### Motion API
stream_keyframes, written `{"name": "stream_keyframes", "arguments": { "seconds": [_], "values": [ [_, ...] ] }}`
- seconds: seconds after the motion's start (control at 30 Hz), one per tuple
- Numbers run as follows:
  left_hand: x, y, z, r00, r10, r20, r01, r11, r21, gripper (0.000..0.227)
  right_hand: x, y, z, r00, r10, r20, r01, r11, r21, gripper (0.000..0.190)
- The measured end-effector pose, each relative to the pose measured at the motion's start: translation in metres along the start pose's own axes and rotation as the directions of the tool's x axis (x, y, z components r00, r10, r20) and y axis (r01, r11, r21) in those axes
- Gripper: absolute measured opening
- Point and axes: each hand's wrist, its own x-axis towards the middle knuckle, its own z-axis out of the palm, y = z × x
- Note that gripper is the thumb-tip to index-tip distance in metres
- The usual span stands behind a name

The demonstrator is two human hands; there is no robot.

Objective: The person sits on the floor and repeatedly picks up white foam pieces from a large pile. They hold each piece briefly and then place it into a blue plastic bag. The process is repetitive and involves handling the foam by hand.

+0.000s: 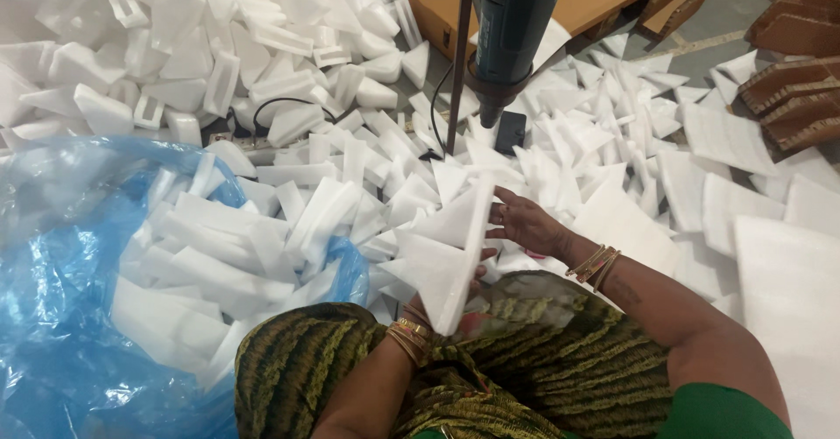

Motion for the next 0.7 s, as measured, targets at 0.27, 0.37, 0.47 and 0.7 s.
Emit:
{"name": "stream_keyframes", "arguments": {
  "seconds": [0.27, 0.37, 0.47, 0.7],
  "values": [
    [0.004, -0.008, 0.008, 1.000, -0.005, 0.016, 0.007, 0.995, -0.103, 0.050, 0.002, 0.013, -0.001, 0.962, -0.062, -0.267, 0.053, 0.998, -0.040, 0.063],
    [0.009, -0.010, 0.004, 0.999, 0.004, -0.034, -0.006, 0.997, -0.082, 0.048, 0.005, 0.018, -0.007, 0.937, -0.071, -0.341, 0.041, 0.995, -0.094, 0.065],
    [0.012, -0.006, -0.004, 0.968, 0.119, -0.220, -0.111, 0.993, 0.048, 0.047, 0.012, 0.024, -0.021, 0.864, -0.094, -0.495, 0.066, 0.995, -0.074, 0.072],
    [0.008, -0.006, -0.005, 0.756, 0.647, -0.101, -0.355, 0.535, 0.766, 0.061, 0.013, 0.027, -0.059, 0.779, -0.231, -0.583, 0.109, 0.965, -0.237, 0.076]
  ]
}}
